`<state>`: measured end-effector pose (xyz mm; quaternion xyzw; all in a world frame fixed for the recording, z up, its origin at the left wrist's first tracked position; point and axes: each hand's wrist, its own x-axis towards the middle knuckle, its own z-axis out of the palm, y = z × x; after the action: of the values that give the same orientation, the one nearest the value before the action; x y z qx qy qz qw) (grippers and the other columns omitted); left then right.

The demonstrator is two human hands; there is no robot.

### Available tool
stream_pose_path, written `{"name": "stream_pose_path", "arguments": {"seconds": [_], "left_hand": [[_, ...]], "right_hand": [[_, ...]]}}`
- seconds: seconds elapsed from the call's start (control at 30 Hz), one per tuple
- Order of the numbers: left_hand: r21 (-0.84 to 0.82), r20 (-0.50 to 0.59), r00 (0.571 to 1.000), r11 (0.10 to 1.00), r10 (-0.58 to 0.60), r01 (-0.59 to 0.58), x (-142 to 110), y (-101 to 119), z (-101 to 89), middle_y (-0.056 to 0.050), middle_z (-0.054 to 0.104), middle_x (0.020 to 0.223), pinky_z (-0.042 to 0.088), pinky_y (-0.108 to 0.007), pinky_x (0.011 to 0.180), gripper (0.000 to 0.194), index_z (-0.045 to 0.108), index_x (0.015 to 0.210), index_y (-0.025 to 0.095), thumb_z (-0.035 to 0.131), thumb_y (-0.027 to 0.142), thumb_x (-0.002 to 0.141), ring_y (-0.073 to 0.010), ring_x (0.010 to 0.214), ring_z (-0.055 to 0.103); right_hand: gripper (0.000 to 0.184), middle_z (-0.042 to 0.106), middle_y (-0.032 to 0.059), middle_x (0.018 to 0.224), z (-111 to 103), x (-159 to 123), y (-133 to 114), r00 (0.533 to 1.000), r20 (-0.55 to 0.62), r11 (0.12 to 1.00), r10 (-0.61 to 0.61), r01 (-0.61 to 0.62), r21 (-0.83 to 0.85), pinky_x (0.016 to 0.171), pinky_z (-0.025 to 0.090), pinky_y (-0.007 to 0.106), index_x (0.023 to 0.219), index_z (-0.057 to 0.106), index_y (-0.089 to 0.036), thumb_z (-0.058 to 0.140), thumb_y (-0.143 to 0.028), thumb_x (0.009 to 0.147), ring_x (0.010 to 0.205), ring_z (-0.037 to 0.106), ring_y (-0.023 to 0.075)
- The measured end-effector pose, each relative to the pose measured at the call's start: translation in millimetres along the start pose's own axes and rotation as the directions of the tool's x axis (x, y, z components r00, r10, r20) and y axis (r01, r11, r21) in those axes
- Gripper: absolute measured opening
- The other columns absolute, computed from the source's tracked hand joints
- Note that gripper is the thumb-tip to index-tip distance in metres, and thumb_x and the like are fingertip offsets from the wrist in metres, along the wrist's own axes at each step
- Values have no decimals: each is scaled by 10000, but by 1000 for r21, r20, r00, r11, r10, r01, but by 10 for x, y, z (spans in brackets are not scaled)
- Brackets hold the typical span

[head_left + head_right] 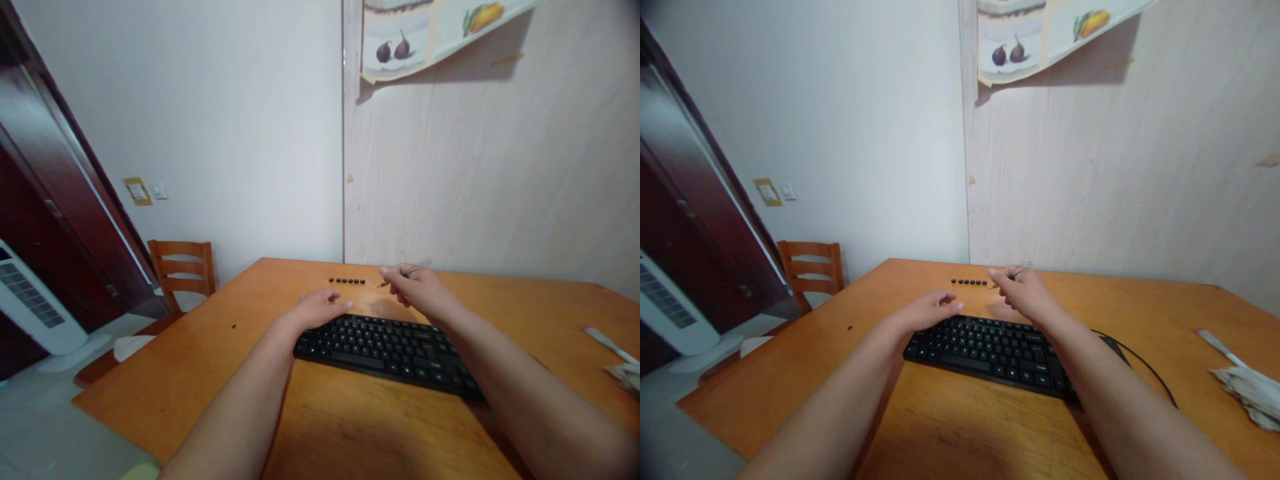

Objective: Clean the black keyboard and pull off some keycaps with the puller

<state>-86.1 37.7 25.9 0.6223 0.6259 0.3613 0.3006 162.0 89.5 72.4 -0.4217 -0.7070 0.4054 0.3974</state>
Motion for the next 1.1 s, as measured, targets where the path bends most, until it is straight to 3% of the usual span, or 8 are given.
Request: {"name": "stream_pose_path", "arguments": {"seconds": [0.07, 0.13, 0.33, 0.43, 0.6, 0.7, 0.9, 1.1], "left_hand": [[251, 82, 994, 964, 75, -93, -112, 95, 29, -131, 595, 1366, 243, -500, 1112, 794, 653, 1220, 240, 736, 718, 590, -400, 1298, 467], [392, 160, 983, 907, 95, -152, -218, 162, 73, -142, 499, 1468, 62, -589, 1160, 953, 535, 1382, 254, 701, 766, 595, -422, 1386, 362], [502, 309, 946, 828, 97, -249, -386, 160, 172, -158, 350, 1566, -88, -685, 1124, 1172, 320, 1521, 276, 697, 804, 545, -438, 1437, 255], [520, 338, 937, 811, 93, -268, -408, 121, 185, -173, 300, 1587, -89, -685, 1128, 1219, 241, 1553, 258, 696, 795, 557, -441, 1455, 210], [557, 369, 926, 780, 77, -287, -423, 111, 213, -166, 256, 1607, -66, -695, 1131, 1226, 182, 1563, 263, 683, 790, 575, -426, 1465, 197], [588, 372, 925, 752, 75, -297, -426, 122, 221, -150, 274, 1602, -28, -699, 1137, 1208, 190, 1554, 284, 674, 796, 573, -419, 1464, 210], [594, 388, 919, 744, 71, -308, -419, 112, 214, -171, 240, 1611, 13, -698, 1139, 1221, 164, 1561, 269, 670, 789, 578, -404, 1475, 190], [592, 374, 924, 748, 74, -300, -412, 96, 228, -144, 297, 1589, 77, -682, 1144, 1169, 223, 1538, 323, 699, 766, 566, -416, 1458, 227]], "right_hand": [[401, 547, -12, 547, 33, 12, 39, 1000, 21, 1000, 21, -21, 13, 412, 354, 235, 728, 534, -206, 575, -590, 836, 431, 467, 111], [420, 562, -13, 538, 65, 29, 89, 1000, 29, 1000, 10, -10, -10, 404, 342, 233, 727, 509, -210, 567, -610, 841, 406, 457, 106], [513, 569, -3, 531, 102, 113, 262, 997, 29, 981, -70, 74, -178, 470, 356, 244, 663, 541, -196, 538, -679, 833, 465, 487, 119], [506, 569, 1, 547, 102, 144, 318, 998, 7, 979, -66, 66, -193, 486, 359, 244, 662, 569, -186, 559, -663, 827, 508, 501, 126], [400, 574, -5, 558, 154, 113, 306, 993, 61, 995, 104, -104, 0, 408, 339, 229, 727, 564, -182, 551, -554, 872, 422, 460, 101], [364, 613, 17, 586, 194, 97, 305, 987, 88, 989, 137, -141, 43, 390, 362, 228, 738, 552, -179, 552, -513, 885, 401, 483, 101], [529, 625, 36, 561, 205, 99, 377, 992, 100, 995, 72, -65, -70, 394, 346, 233, 748, 635, -151, 543, -661, 853, 400, 481, 103], [556, 600, 19, 497, 233, 71, 386, 994, 113, 987, -14, 32, -158, 428, 354, 252, 719, 674, -160, 508, -671, 863, 414, 494, 125]]}}
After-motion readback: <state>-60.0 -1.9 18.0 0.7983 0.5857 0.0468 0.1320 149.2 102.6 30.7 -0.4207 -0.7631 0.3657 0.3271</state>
